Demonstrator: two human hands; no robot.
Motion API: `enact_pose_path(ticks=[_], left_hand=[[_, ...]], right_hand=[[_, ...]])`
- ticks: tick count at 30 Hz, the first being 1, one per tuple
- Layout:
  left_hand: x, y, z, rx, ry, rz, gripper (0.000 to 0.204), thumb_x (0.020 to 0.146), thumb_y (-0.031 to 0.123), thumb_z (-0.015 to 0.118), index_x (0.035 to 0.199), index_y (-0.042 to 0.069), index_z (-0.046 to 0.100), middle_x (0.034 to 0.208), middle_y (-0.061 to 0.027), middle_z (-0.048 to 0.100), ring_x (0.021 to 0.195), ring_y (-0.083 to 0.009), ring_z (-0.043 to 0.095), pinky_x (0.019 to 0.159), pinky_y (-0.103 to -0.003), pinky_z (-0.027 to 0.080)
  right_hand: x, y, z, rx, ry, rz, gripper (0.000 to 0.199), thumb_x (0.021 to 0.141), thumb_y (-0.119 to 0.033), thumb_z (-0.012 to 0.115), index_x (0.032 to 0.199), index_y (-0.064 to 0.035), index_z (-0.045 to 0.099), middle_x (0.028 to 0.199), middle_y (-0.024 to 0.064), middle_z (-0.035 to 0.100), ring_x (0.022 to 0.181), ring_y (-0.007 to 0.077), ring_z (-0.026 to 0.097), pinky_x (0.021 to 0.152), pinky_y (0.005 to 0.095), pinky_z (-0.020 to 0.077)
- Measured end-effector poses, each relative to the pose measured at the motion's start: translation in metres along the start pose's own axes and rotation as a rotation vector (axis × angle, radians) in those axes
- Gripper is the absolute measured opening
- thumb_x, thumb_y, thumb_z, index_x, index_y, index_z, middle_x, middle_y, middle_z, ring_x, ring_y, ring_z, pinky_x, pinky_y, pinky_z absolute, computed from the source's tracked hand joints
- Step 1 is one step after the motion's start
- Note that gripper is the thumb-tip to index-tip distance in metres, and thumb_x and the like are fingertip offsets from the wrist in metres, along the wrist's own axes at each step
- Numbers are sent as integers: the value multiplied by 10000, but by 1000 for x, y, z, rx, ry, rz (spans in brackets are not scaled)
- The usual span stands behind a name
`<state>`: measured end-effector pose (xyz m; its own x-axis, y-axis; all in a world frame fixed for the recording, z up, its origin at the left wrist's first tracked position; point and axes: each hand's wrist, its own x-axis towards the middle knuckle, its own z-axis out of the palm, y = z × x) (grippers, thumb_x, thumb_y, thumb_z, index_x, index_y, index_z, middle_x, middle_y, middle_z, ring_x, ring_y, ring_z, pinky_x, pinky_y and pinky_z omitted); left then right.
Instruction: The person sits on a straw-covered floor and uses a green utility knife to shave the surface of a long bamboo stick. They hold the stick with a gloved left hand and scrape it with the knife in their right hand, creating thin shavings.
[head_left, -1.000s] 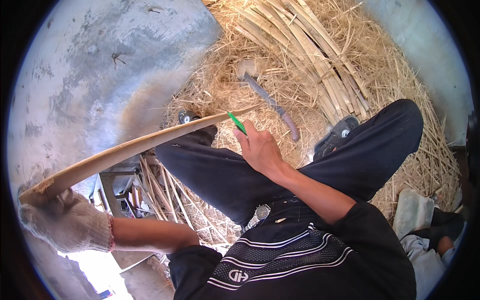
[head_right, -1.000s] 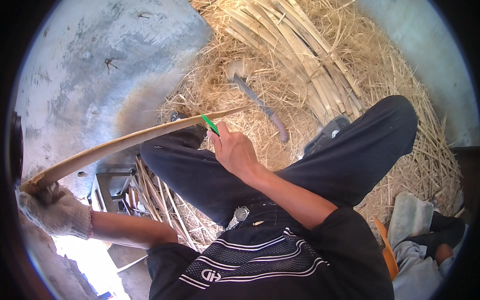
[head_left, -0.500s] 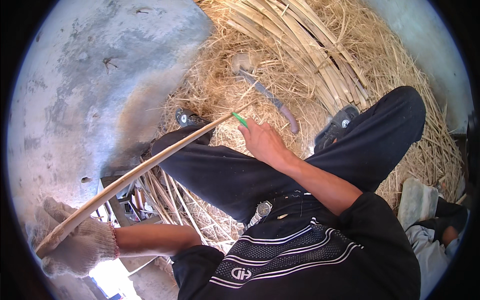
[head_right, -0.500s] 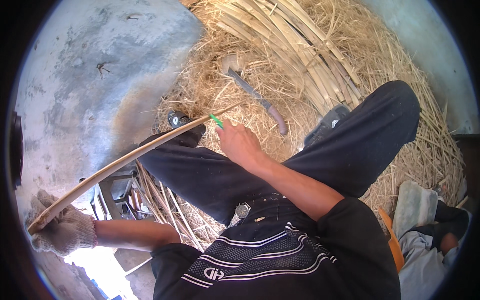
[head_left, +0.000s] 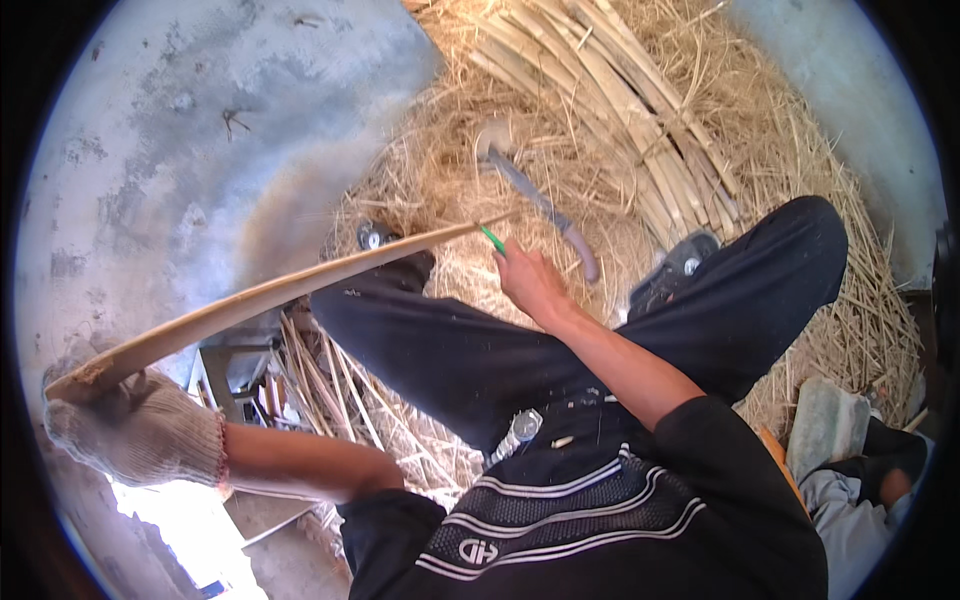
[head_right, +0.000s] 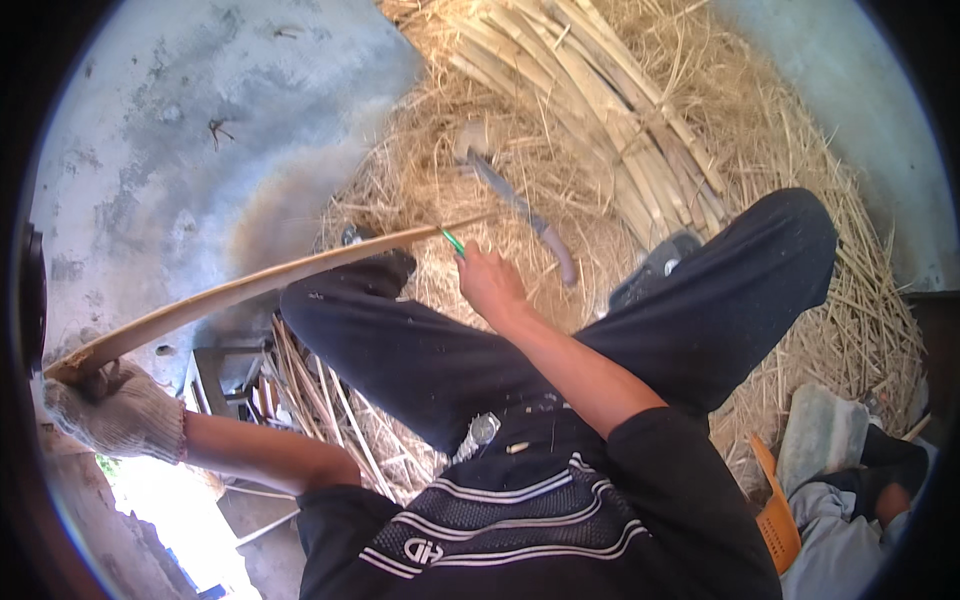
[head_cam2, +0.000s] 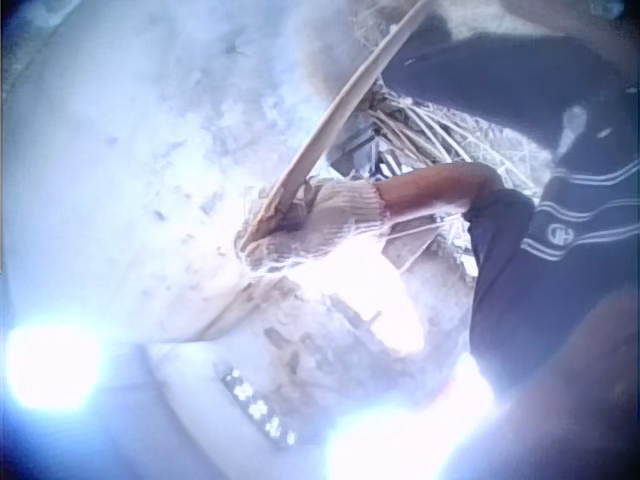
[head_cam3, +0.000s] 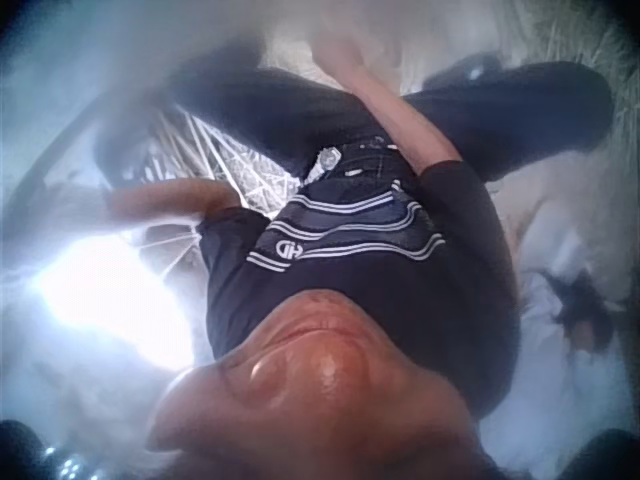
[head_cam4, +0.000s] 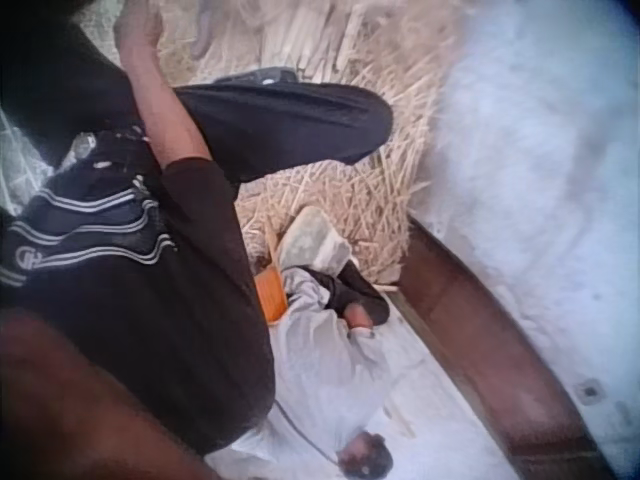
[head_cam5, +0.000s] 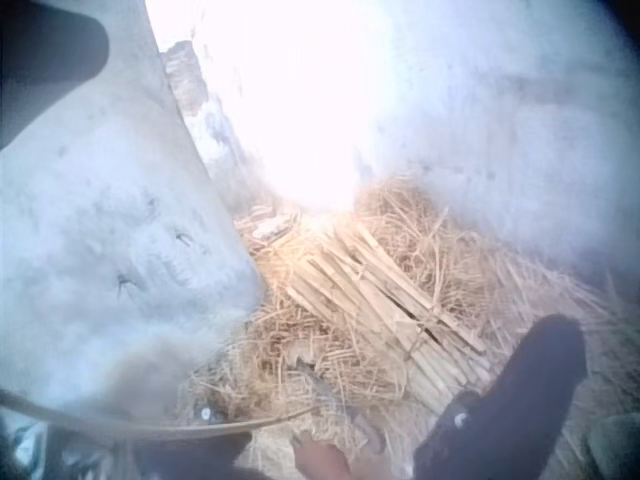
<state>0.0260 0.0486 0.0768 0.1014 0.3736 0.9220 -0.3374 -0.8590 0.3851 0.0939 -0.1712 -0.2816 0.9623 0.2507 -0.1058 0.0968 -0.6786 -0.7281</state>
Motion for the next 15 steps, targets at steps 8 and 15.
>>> enact_pose_path(ticks=[8, 15], left_hand=[[-5, 8, 16, -208, 31, -82, 252, 939, 178, 579, 932, -70, 624, 836, -116, 623, 671, -143, 655, 510, -196, 538], [-4, 14, 17, -238, -25, -113, 225, 945, 187, 612, 920, -33, 649, 822, -74, 610, 658, -100, 576, 507, -177, 443]], right_hand=[[15, 15, -8, 21, 43, 48, 321, 1014, -318, 450, 1020, -10, 541, 705, 245, 630, 672, 415, 667, 571, 525, 527], [4, -17, -7, -24, -39, 37, 266, 1000, -285, 460, 1050, -29, 515, 689, 243, 630, 709, 432, 670, 610, 525, 534]])
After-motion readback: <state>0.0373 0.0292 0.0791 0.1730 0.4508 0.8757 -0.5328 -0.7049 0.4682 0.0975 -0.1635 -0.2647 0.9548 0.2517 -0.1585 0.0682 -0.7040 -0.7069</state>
